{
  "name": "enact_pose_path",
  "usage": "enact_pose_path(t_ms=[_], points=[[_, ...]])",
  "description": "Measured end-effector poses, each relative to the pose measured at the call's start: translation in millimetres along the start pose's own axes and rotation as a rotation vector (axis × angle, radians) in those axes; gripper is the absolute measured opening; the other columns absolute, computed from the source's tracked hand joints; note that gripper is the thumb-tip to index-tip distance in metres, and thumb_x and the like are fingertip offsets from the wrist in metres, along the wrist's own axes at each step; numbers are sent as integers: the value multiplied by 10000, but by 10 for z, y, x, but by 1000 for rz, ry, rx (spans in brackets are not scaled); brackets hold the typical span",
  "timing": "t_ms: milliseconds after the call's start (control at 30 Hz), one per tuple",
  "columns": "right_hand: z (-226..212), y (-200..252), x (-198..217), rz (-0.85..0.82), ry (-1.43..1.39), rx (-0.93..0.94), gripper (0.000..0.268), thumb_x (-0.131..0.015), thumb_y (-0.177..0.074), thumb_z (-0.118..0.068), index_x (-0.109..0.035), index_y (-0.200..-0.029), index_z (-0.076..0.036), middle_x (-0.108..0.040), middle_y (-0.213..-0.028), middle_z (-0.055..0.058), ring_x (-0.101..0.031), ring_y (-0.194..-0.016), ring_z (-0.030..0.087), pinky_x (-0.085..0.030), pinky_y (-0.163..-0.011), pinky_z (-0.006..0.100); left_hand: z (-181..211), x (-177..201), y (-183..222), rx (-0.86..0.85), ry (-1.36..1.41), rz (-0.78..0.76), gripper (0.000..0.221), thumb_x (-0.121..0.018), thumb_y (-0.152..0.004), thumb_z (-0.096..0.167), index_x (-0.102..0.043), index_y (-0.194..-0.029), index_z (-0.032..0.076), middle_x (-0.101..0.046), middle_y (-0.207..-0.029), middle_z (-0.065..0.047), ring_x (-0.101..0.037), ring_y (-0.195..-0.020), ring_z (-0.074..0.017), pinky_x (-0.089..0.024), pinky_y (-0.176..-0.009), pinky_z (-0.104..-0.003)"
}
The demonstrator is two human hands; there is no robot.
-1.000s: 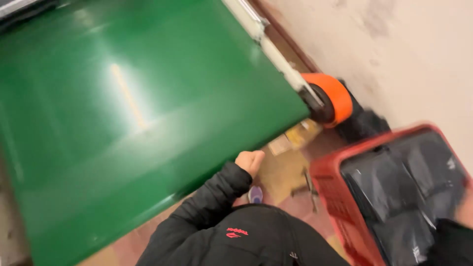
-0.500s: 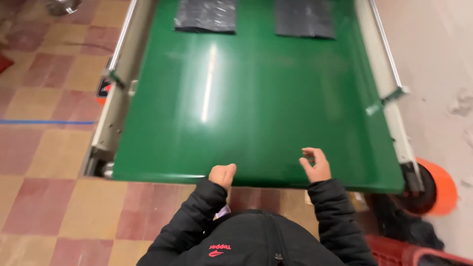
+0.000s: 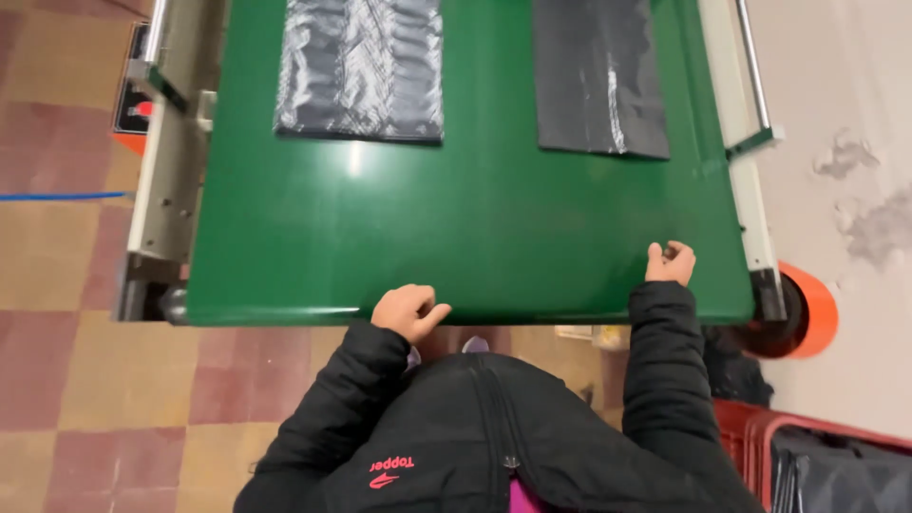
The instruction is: Folding plastic bags on a conveyor belt and placing them into a storage crate.
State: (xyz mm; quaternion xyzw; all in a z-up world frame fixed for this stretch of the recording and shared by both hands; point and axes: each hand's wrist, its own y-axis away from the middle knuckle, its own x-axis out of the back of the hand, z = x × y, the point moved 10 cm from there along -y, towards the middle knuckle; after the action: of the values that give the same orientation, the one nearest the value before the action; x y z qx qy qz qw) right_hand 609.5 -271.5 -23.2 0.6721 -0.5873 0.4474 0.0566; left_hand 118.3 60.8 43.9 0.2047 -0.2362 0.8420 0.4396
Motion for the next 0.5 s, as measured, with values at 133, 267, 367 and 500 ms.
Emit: enact_pose_path(t_ms=[133,267,367,500], points=[[234,-104,241,79,142,-22,409,-808,-955,-256,-607,-1182,19,-576,-1117,195,-571,-985,359,-498,-893,468,685,-330,-465,-253,-51,-192,391,-711,-871,469,-592,-763,112,-600,-762,-79,-589,-763,-311,-451,-620,-456],[145,-87,513,75,251,-97,462,-790,-980,-304,-592,-1262,3,-578,-1266,211,-553,-1165,417,-471,-1019,508,1153,-1142,-921,-388,-183,-414,461,-702,-880,556,-615,-912,104,-628,-937,-73,-596,-924,-305,-481,-697,-435],[51,-87,545,-112,472,-253,708,-890,-822,-447,-581,-1274,3,-568,-1246,242,-504,-1126,475,-432,-897,569,1513,-1599,-1150,-615,-202,-314,615,-740,-785,577,-613,-1108,70,-611,-1173,-116,-567,-1152,-323,-493,-803,-469],[539,100,483,-376,539,-479,842,-896,-694,-491,-554,-1251,41,-633,-1230,264,-591,-1159,450,-494,-960,513,1455,-2126,-1207,-614,-484,-271,945,-776,-599,656,-530,-1310,85,-523,-1369,-124,-447,-1316,-326,-458,-967,-592]])
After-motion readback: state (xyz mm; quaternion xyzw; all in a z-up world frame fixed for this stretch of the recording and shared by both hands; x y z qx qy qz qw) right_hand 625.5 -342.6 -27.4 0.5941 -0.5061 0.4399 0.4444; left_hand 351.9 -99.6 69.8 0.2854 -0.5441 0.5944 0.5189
